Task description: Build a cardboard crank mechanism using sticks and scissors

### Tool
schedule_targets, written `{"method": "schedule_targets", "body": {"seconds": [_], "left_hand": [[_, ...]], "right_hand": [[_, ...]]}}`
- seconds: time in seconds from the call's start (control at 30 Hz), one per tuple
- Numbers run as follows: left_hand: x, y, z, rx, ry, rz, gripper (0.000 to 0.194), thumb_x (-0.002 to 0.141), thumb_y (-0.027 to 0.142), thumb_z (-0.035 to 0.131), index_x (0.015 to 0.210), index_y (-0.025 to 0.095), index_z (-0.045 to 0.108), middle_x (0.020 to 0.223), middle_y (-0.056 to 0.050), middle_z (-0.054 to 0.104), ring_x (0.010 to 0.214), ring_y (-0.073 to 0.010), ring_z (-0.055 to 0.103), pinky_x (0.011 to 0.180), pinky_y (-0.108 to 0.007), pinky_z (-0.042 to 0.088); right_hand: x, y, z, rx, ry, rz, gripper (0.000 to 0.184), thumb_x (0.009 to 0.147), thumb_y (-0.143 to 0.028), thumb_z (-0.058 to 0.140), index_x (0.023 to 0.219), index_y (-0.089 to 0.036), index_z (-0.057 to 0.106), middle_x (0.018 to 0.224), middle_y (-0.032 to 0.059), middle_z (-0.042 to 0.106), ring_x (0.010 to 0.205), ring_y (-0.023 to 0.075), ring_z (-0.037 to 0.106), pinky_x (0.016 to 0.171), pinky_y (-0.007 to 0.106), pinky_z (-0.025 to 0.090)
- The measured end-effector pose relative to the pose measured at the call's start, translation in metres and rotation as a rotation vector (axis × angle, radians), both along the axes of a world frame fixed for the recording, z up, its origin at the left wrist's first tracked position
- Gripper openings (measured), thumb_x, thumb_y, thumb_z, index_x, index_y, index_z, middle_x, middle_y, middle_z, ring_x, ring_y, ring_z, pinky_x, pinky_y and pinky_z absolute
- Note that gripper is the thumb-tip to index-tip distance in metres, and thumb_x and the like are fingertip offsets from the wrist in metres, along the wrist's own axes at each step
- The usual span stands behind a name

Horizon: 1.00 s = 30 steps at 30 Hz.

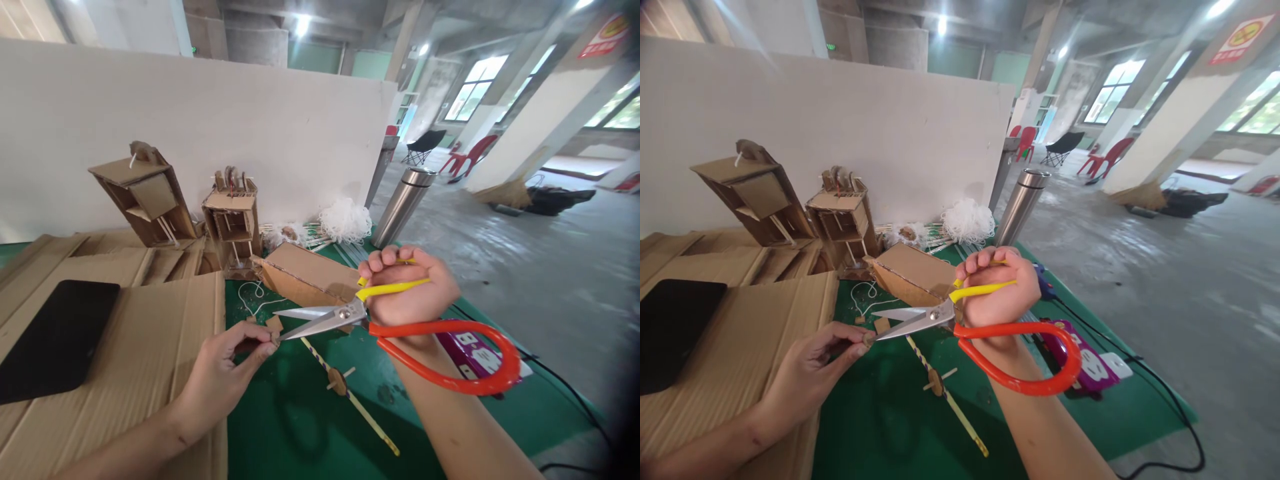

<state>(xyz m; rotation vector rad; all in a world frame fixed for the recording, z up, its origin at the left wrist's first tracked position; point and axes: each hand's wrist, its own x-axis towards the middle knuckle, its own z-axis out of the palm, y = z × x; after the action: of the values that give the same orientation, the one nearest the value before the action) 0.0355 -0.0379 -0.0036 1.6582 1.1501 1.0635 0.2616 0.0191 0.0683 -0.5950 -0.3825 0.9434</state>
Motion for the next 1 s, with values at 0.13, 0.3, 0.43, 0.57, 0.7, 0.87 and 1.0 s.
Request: {"method": "schedule_targets", "body": {"seconds": [0.13, 0.3, 0.43, 0.57, 0.7, 0.87, 1.0], "left_hand": [[0.003, 0.001, 0.005, -0.136, -0.179, -0.085, 0.017, 0.085, 0.035, 0.067, 0.08, 0.02, 0.062, 0.092, -0.005, 0.073, 0.102, -0.0217, 0.067, 0.087, -0.029, 0.055], [0.003, 0.003, 0.009, -0.243, -0.246, -0.141, 0.025, 0.085, 0.041, 0.068, 0.079, 0.019, 0.06, 0.086, -0.005, 0.07, 0.098, -0.0203, 0.067, 0.082, -0.027, 0.054], [0.002, 0.005, 0.008, -0.245, -0.246, -0.141, 0.024, 0.085, 0.04, 0.069, 0.079, 0.017, 0.061, 0.085, -0.004, 0.069, 0.082, -0.0145, 0.064, 0.076, -0.024, 0.052], [0.001, 0.004, 0.004, -0.196, -0.229, -0.093, 0.021, 0.085, 0.038, 0.068, 0.08, 0.018, 0.062, 0.084, -0.002, 0.068, 0.082, -0.0143, 0.063, 0.074, -0.023, 0.052], [0.0, 0.001, 0.0, -0.065, -0.094, -0.06, 0.013, 0.089, 0.033, 0.062, 0.084, 0.02, 0.064, 0.091, -0.004, 0.071, 0.092, -0.0189, 0.066, 0.079, -0.027, 0.054], [0.0, -0.006, 0.001, 0.153, 0.109, 0.048, 0.006, 0.089, 0.024, 0.06, 0.087, 0.023, 0.066, 0.096, -0.005, 0.074, 0.095, -0.0218, 0.069, 0.08, -0.029, 0.056], [0.001, -0.008, 0.003, 0.264, 0.141, 0.074, 0.006, 0.085, 0.019, 0.062, 0.085, 0.023, 0.067, 0.093, -0.005, 0.074, 0.089, -0.0215, 0.071, 0.079, -0.03, 0.056]], "right_hand": [[0.004, 0.002, -0.003, 0.056, -0.011, 0.016, 0.01, 0.064, -0.022, 0.048, 0.057, -0.02, 0.042, 0.057, -0.003, 0.038, 0.047, 0.0125, 0.04, 0.039, 0.025, 0.037], [0.006, 0.002, -0.004, 0.132, -0.034, 0.055, 0.01, 0.065, -0.023, 0.05, 0.059, -0.02, 0.042, 0.059, -0.0032, 0.039, 0.047, 0.0121, 0.041, 0.039, 0.025, 0.038], [0.004, -0.001, -0.003, 0.167, -0.073, 0.06, 0.01, 0.065, -0.024, 0.05, 0.059, -0.019, 0.044, 0.059, -0.0025, 0.04, 0.049, 0.0127, 0.042, 0.04, 0.025, 0.038], [0.001, -0.003, -0.002, 0.186, -0.073, 0.045, 0.01, 0.065, -0.025, 0.05, 0.058, -0.02, 0.045, 0.058, -0.0025, 0.04, 0.049, 0.0131, 0.042, 0.04, 0.025, 0.038], [0.0, -0.002, -0.002, 0.114, -0.031, 0.019, 0.01, 0.064, -0.023, 0.049, 0.057, -0.019, 0.043, 0.058, -0.003, 0.039, 0.048, 0.0121, 0.041, 0.04, 0.024, 0.038], [0.001, 0.002, -0.006, 0.042, -0.002, 0.029, 0.011, 0.067, -0.023, 0.047, 0.058, -0.02, 0.04, 0.057, -0.0034, 0.038, 0.047, 0.0117, 0.04, 0.039, 0.024, 0.039], [0.002, 0.005, -0.01, 0.037, 0.026, 0.052, 0.013, 0.065, -0.024, 0.053, 0.059, -0.02, 0.041, 0.058, -0.0042, 0.039, 0.047, 0.0111, 0.041, 0.04, 0.023, 0.04]]}}
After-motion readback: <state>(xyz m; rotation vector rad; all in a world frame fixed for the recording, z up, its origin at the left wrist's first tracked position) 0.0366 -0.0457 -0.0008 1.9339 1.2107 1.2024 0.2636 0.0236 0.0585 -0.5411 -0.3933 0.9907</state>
